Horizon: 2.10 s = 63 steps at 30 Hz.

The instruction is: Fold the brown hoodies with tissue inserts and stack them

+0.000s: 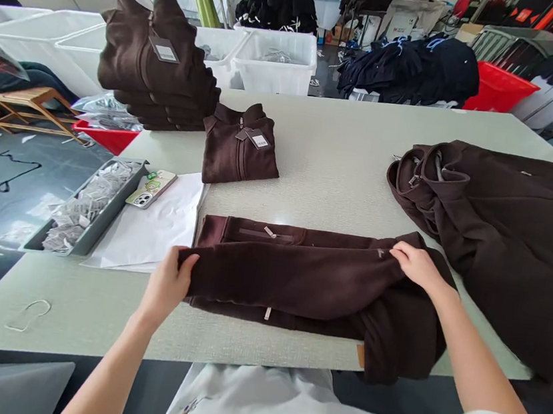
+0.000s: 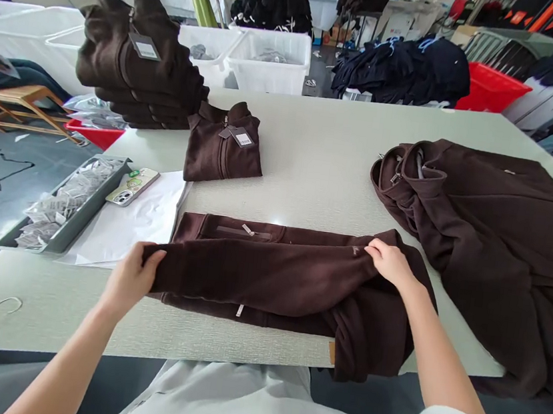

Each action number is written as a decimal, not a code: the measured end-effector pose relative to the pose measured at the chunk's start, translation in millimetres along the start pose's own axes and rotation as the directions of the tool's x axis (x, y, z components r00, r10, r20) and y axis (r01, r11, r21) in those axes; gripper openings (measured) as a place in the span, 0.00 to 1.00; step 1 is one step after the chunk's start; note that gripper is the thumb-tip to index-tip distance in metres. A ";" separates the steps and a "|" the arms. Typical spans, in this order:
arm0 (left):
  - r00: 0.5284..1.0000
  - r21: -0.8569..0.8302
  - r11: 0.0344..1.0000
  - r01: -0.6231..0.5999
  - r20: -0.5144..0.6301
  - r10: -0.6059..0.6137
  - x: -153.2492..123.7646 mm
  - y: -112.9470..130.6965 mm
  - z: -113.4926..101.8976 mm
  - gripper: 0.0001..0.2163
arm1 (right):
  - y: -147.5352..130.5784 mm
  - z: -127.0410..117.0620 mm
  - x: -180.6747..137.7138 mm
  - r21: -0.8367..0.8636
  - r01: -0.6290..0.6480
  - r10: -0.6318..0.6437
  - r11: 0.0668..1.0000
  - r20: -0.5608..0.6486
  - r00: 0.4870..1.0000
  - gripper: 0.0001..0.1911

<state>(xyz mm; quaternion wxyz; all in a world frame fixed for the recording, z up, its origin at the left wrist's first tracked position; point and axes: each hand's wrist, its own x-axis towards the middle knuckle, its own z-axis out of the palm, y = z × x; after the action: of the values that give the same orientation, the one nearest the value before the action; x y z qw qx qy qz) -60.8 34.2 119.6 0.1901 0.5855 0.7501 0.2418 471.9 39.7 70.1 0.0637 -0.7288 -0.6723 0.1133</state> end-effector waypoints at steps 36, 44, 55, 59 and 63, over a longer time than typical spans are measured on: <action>0.737 0.417 0.610 -0.674 0.334 0.587 83.6 3.8 109.9 0.24 | -92.0 41.2 -18.8 0.090 0.215 -0.176 0.973 -0.318 0.932 0.22; 0.733 0.351 0.644 -0.680 0.285 0.618 50.5 85.3 120.2 0.15 | -61.6 34.2 -193.3 0.496 -0.332 0.502 0.802 -0.258 0.826 0.18; 0.014 -0.538 0.680 -0.498 0.779 0.627 -102.1 123.5 147.9 0.11 | -74.8 98.7 -252.3 0.835 -0.462 0.810 0.300 0.032 0.585 0.34; 0.012 -0.622 0.729 -0.285 0.759 0.651 -118.3 110.7 156.3 0.11 | -73.9 71.5 -248.3 0.835 -0.545 0.397 0.072 0.477 0.784 0.21; 0.035 -0.665 0.746 -0.035 0.745 0.666 -142.3 110.1 165.6 0.23 | -92.9 52.6 -230.3 0.909 -0.416 0.312 0.014 0.391 0.866 0.20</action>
<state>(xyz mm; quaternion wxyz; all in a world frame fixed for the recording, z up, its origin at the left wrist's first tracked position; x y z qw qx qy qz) 154.4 -58.9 50.1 0.6927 0.6997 0.1739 0.0189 352.9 -184.2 60.4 0.4660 -0.6442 -0.2199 0.5653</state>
